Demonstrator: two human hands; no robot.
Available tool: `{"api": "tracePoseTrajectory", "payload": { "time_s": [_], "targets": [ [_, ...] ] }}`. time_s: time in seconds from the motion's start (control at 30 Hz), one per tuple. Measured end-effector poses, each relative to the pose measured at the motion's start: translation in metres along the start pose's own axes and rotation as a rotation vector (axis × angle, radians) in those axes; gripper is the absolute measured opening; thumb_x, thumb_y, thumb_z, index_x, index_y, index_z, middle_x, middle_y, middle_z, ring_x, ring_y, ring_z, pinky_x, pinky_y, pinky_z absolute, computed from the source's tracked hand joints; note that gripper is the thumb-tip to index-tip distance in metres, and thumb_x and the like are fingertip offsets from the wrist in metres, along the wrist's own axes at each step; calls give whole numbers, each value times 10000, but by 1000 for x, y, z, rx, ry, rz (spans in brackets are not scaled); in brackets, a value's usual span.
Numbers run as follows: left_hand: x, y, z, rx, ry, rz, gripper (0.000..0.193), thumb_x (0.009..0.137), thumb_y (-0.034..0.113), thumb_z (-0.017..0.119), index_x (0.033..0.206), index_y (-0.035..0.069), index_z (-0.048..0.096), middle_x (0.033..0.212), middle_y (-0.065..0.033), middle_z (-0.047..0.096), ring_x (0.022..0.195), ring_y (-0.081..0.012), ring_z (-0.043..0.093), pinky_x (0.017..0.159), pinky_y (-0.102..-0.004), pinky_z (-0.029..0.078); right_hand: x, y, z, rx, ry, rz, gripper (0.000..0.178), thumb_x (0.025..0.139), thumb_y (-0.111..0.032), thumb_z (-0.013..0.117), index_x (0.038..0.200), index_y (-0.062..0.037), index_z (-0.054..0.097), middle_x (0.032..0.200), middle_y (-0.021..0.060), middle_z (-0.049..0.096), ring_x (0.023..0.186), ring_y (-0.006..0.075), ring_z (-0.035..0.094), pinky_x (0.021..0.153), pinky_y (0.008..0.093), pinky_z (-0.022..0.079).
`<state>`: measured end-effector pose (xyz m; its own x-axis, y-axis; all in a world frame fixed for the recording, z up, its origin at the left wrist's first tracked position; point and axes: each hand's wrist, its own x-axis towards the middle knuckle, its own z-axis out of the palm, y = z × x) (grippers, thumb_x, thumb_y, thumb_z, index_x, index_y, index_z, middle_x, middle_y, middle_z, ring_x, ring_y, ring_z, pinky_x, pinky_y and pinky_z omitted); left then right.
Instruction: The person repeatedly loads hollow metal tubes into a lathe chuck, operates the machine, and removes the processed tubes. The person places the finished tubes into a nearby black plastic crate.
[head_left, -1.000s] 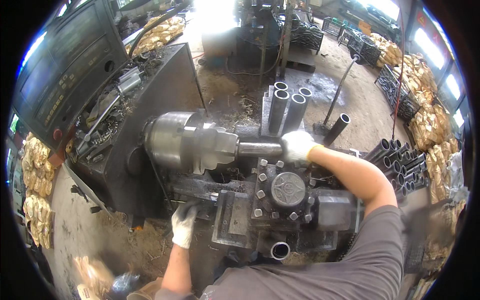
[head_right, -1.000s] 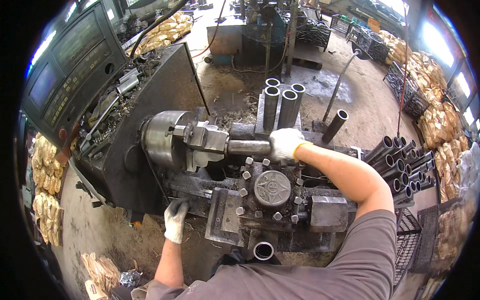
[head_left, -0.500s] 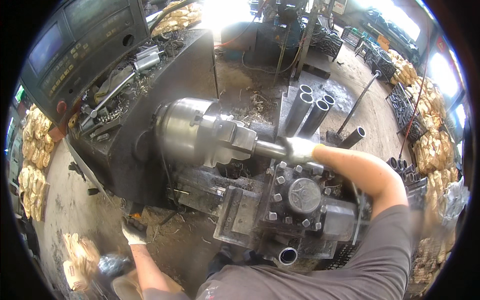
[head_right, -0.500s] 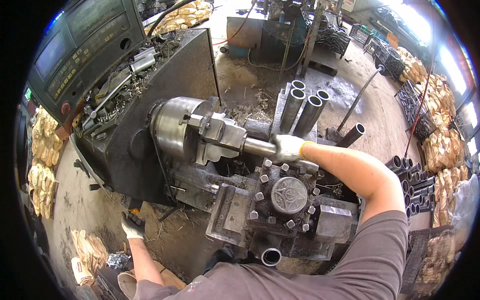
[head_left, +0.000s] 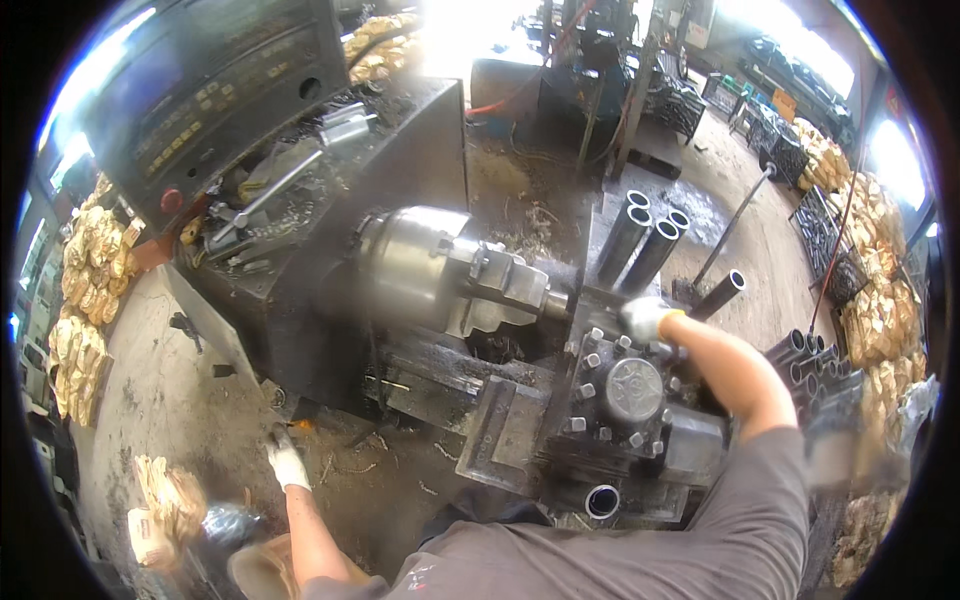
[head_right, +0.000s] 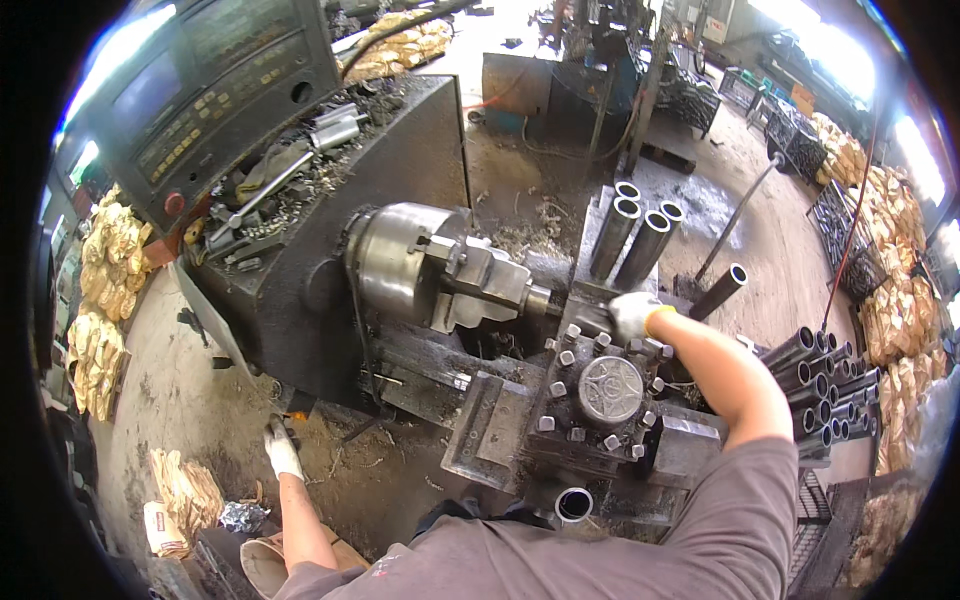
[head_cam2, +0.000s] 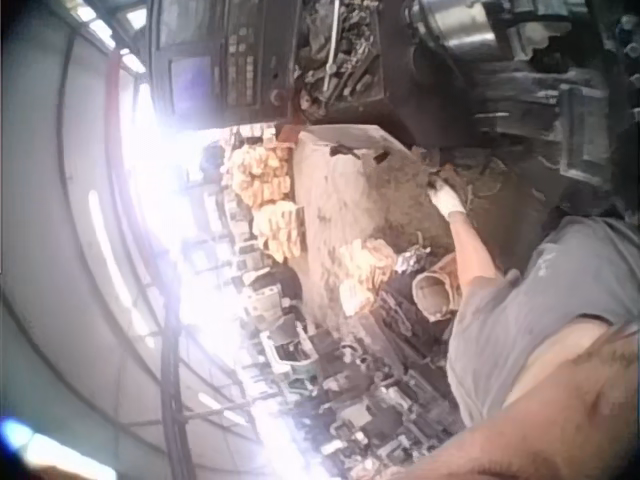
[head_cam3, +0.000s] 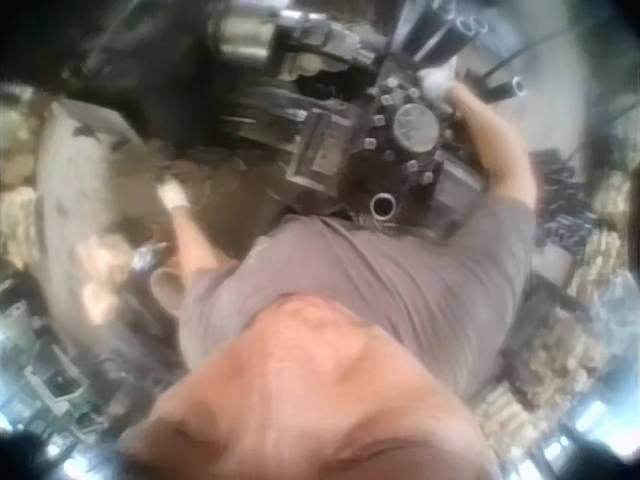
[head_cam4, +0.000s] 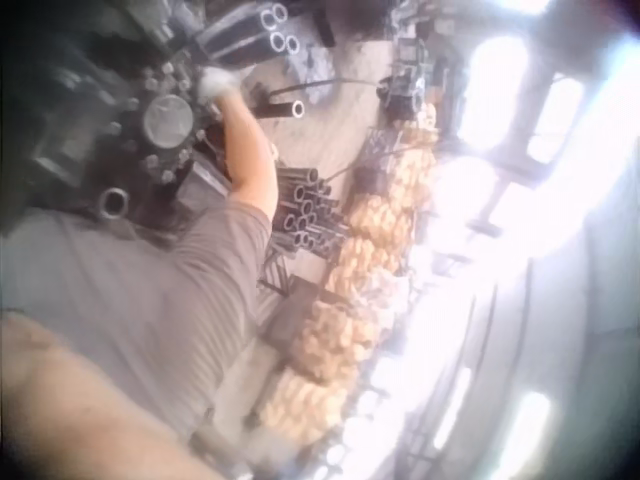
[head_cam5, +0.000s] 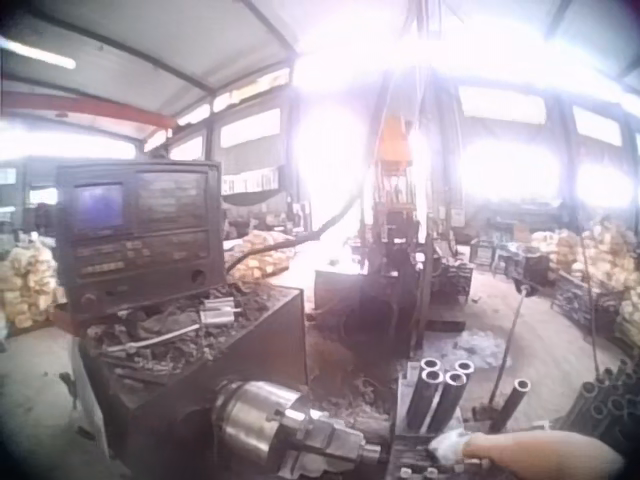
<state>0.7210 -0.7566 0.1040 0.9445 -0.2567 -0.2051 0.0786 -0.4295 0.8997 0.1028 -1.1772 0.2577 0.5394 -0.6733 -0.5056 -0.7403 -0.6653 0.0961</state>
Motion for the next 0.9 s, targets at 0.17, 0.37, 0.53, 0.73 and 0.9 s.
{"api": "tracePoseTrajectory", "payload": {
  "time_s": [0.17,0.37,0.53,0.73,0.9],
  "targets": [
    [-66,189,-31,306,446,1337,366,997,187,668,1285,-31,605,1131,-202,707,958,-394,688,959,-513,543,-89,17,-3,367,629,357,462,752,-356,843,1096,-66,738,989,175,763,898,402,740,830,476,587],
    [-8,403,51,738,253,1323,631,1051,362,572,1588,72,409,1191,-218,735,1075,-396,712,1000,-484,532,-173,-1,17,837,1284,553,314,805,-143,904,1029,-3,734,943,117,781,817,202,736,777,376,585],
    [70,469,75,1014,101,879,810,1072,603,369,1714,160,148,1361,-286,673,1264,-427,664,1088,-477,500,-256,-89,-21,1285,1559,174,498,927,-151,811,1343,4,586,1161,112,717,968,138,654,840,295,538],
    [0,429,51,492,354,1354,652,1069,476,526,1609,127,423,1394,-239,665,1309,-409,626,1084,-479,494,-320,-188,-32,1293,1602,-57,526,834,-154,827,1271,42,611,1194,151,720,1036,214,713,783,334,629],
    [-218,279,17,-44,-736,1364,374,878,-44,669,1240,48,663,1199,-140,704,1104,-269,676,982,-374,547,-346,-220,19,880,1265,-449,610,851,-79,781,1423,-62,571,1238,120,708,1093,244,732,875,382,669]
  ]
}}
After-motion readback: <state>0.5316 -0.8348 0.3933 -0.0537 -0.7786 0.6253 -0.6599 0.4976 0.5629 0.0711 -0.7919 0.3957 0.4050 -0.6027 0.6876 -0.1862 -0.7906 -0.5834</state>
